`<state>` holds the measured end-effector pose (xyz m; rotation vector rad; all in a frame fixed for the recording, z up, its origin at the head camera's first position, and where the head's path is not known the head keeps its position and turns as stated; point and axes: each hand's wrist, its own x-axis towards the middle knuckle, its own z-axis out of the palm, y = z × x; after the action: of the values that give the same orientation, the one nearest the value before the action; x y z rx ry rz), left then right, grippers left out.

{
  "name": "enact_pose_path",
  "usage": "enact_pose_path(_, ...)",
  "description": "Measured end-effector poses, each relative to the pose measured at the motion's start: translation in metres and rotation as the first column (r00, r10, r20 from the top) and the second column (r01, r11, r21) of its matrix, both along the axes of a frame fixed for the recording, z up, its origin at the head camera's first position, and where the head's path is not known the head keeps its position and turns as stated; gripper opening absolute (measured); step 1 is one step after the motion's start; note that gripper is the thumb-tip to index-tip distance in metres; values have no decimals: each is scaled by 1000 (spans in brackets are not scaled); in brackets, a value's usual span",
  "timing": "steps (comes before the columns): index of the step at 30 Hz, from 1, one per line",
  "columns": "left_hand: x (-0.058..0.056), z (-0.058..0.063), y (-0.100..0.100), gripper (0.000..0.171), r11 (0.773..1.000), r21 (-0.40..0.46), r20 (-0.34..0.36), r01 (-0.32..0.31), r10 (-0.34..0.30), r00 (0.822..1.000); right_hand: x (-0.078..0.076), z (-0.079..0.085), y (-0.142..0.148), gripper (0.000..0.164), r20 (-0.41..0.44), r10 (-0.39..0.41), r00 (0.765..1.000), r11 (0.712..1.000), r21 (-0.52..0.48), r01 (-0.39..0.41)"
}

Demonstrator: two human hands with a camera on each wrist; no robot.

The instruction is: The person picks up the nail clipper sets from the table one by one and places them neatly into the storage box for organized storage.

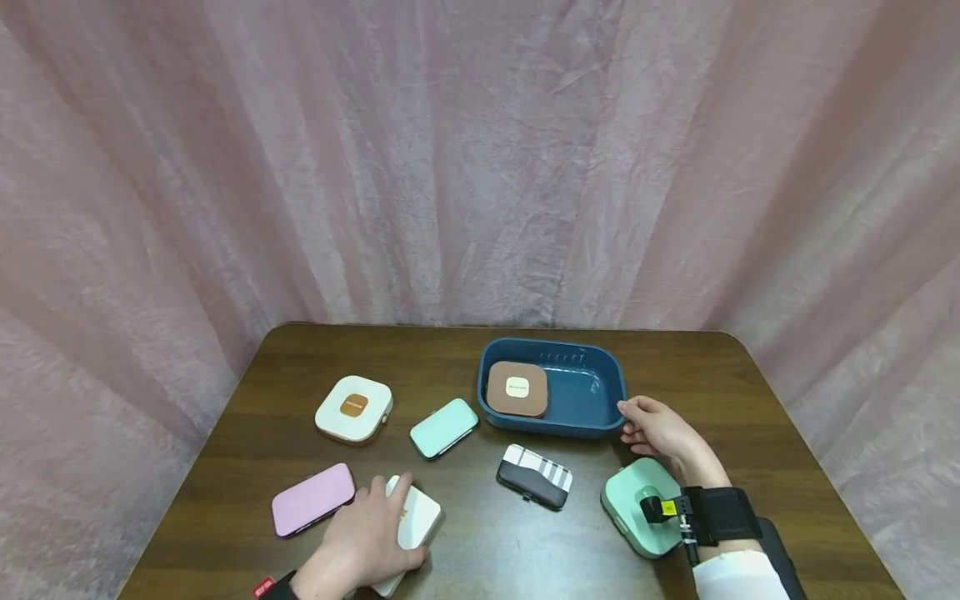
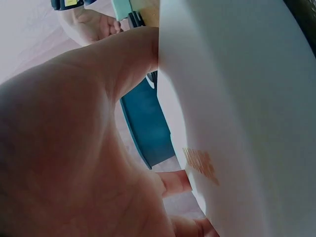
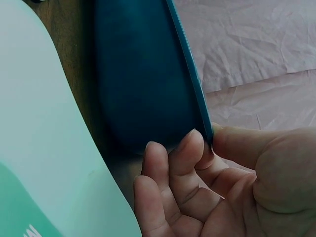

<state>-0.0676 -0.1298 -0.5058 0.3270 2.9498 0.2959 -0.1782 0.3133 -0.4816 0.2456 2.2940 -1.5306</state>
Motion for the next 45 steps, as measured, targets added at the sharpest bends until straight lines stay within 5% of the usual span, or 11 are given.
enact_pose_path(10,-2,3,2,99,1000,23,-10,-16,16,1000,-1,1,-1,32,-2,-8,1000,1000,14,8)
enact_pose_path(19,-11,19,15,96,988,139,27,-59,56,998,-1,0,1,27,-10,-6,1000,1000,-15,6)
enact_pose_path(30,-27,48,65,87,948,317,92,-19,-11,996,-2,-1,1,30,-11,9,1000,1000,7,-9)
enact_pose_path(45,-65,73,142,85,923,380,24,56,-71,997,0,-4,3,30,-13,-14,1000,1000,-9,14)
